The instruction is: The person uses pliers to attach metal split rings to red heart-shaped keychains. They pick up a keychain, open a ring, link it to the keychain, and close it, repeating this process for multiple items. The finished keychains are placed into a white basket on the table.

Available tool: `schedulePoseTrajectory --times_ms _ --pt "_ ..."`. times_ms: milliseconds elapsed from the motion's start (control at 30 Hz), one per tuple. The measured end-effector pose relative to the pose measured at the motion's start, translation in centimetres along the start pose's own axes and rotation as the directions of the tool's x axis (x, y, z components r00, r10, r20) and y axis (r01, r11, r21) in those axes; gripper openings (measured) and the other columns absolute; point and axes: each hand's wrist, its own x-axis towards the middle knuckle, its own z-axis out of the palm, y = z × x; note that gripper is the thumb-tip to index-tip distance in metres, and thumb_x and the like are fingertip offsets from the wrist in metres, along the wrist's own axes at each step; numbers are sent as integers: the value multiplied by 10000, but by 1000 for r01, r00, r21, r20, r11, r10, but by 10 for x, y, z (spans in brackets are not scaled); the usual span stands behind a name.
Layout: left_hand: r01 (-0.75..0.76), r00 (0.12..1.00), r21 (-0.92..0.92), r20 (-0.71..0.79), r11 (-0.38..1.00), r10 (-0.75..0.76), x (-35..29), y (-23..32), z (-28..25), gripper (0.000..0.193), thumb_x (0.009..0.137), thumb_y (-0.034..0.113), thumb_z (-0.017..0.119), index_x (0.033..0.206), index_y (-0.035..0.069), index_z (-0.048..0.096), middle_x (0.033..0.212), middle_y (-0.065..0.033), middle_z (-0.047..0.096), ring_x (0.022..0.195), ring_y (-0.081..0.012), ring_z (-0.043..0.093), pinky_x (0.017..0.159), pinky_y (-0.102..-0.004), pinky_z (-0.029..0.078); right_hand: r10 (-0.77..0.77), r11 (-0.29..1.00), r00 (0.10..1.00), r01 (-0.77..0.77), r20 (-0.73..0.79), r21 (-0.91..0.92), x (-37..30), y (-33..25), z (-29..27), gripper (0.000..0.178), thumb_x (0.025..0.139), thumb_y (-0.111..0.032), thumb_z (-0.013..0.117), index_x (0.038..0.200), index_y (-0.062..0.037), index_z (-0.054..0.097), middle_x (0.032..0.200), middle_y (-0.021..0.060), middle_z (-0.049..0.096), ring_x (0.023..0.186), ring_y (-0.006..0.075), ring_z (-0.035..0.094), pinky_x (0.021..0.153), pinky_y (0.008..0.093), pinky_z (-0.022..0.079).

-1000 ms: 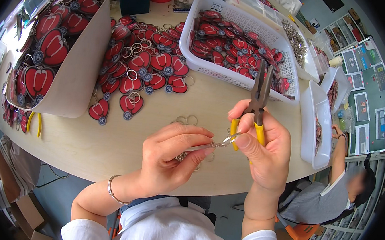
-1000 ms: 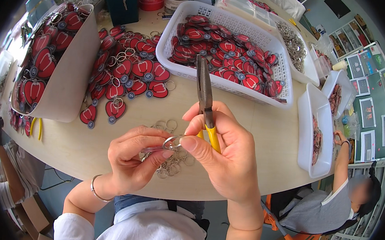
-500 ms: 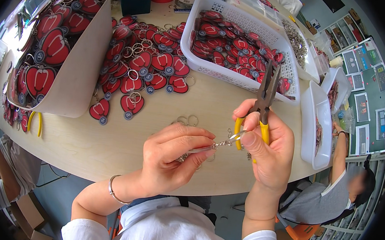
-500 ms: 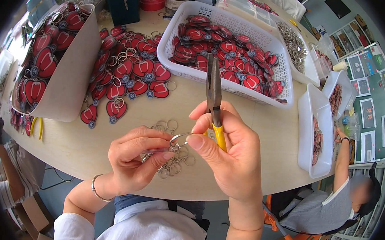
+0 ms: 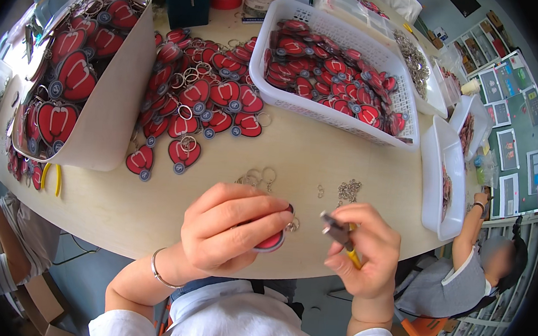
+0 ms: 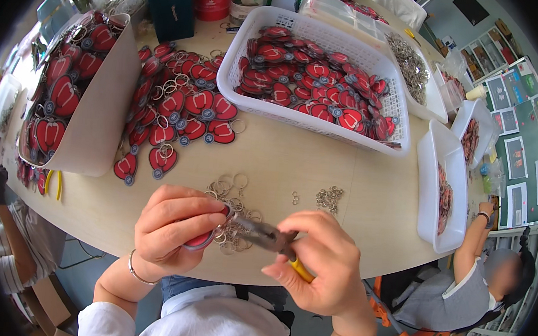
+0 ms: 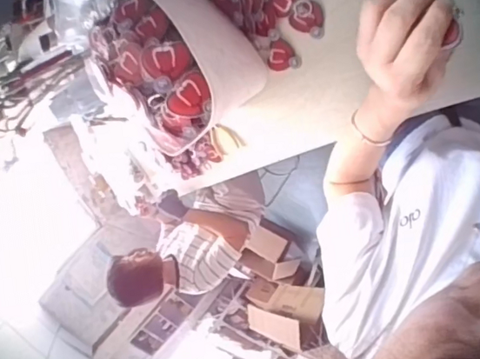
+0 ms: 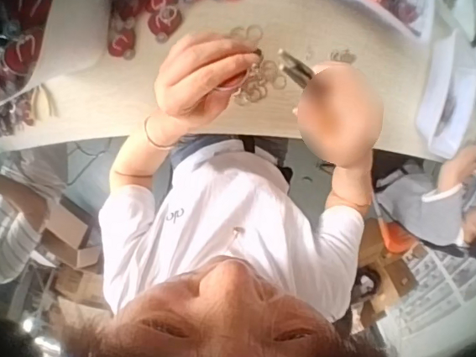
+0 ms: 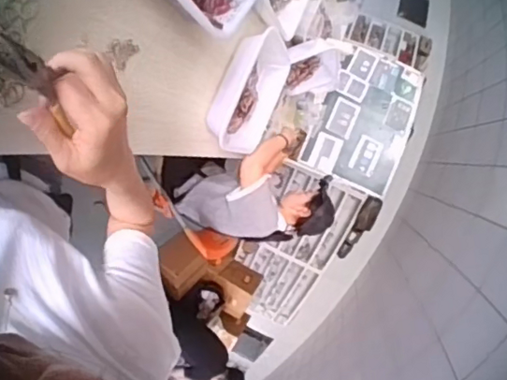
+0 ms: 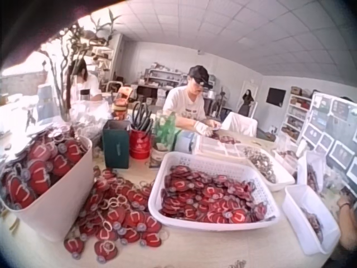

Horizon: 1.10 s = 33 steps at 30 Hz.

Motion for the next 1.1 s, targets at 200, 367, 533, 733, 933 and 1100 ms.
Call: schedulePoseTrajectory --times_ms 200,367,533,733,933,1100 --pt "-149 988 16 31 989 148 0 0 1 266 671 24 745 922 59 665 959 -63 649 801 -231 613 667 -287 518 -172 964 983 182 64 -196 -7 5 -5 358 681 -232 770 595 -28 489 844 99 588 714 255 570 605 351 460" --pt "-169 983 18 71 985 167 0 -2 -2 263 679 38 749 925 63 661 960 -61 651 810 -228 619 664 -287 520 -232 938 970 243 74 -248 -8 4 -5 331 665 -216 772 616 -36 498 812 95 574 686 242 562 561 335 437" --pt "-182 981 50 83 982 177 0 -1 -2 265 678 44 754 925 64 661 959 -60 652 807 -223 622 658 -288 522 -258 896 963 268 76 -354 -7 1 -8 334 651 -203 763 588 -38 479 771 94 557 633 238 551 527 329 423" --pt "-161 985 69 79 985 155 1 -1 -2 272 674 42 759 927 67 663 948 -54 653 801 -218 621 658 -286 519 -289 833 953 296 90 -467 -11 0 -9 318 634 -180 751 578 -34 475 752 94 543 611 230 540 511 325 411" --pt "-58 995 73 83 996 52 3 7 -5 275 675 70 750 941 60 680 944 -47 666 804 -191 623 644 -267 519 -291 824 957 244 -13 -511 -22 -3 10 311 647 -179 746 594 -30 479 773 107 549 613 225 538 506 319 406" --pt "-80 994 26 72 996 78 2 5 -8 258 691 86 731 944 60 687 957 -44 672 823 -181 624 638 -255 517 -192 918 974 136 -118 -372 -26 -6 26 306 658 -166 760 604 -30 491 804 114 578 661 240 563 537 332 423"
